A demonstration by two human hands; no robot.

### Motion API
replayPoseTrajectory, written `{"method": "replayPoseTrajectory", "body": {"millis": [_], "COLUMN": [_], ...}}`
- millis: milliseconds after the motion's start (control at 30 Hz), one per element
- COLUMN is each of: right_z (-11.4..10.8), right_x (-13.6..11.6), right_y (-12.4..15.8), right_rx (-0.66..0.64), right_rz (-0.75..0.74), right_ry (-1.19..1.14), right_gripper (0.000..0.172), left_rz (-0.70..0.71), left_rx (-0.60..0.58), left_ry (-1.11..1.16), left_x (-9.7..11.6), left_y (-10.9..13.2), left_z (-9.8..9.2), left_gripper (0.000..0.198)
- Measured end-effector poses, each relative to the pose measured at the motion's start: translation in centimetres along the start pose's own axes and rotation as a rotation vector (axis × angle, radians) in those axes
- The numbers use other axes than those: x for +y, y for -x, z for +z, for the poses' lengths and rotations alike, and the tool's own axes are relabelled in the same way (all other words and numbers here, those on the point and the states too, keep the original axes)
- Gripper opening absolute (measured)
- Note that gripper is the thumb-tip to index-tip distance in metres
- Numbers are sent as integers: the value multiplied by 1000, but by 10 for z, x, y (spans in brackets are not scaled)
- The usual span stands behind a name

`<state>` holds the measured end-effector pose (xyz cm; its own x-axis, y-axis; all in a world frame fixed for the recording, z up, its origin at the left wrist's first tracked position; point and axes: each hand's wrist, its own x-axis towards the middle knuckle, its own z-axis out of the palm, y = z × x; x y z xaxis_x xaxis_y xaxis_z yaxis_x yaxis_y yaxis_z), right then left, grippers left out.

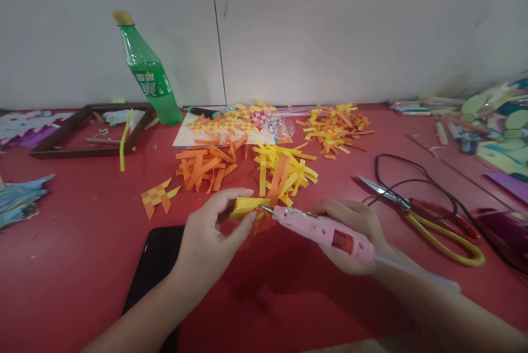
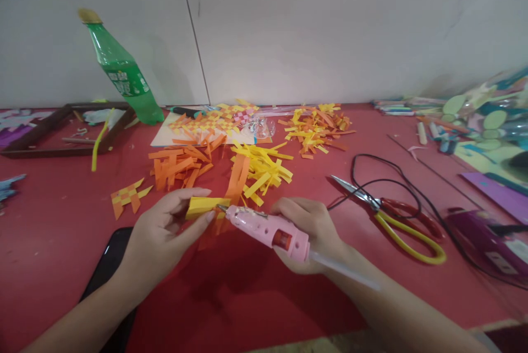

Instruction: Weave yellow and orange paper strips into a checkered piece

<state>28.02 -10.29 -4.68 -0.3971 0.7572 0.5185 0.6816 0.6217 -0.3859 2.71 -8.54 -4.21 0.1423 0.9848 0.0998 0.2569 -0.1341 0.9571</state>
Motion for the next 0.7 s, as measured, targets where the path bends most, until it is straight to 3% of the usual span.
{"method": "replayPoseTrajectory", "body": {"millis": [700], "right_z": [0], "right_x": [1], "right_y": [2], "right_rx": [-1], "right_rz": [-8], "right_ry": [13], "right_gripper": [8], "left_rz": [95], "left_rx": [10], "left_ry": [-82], "left_x": [-1], "left_y": [0], "left_z": [-1], "left_gripper": [16]}}
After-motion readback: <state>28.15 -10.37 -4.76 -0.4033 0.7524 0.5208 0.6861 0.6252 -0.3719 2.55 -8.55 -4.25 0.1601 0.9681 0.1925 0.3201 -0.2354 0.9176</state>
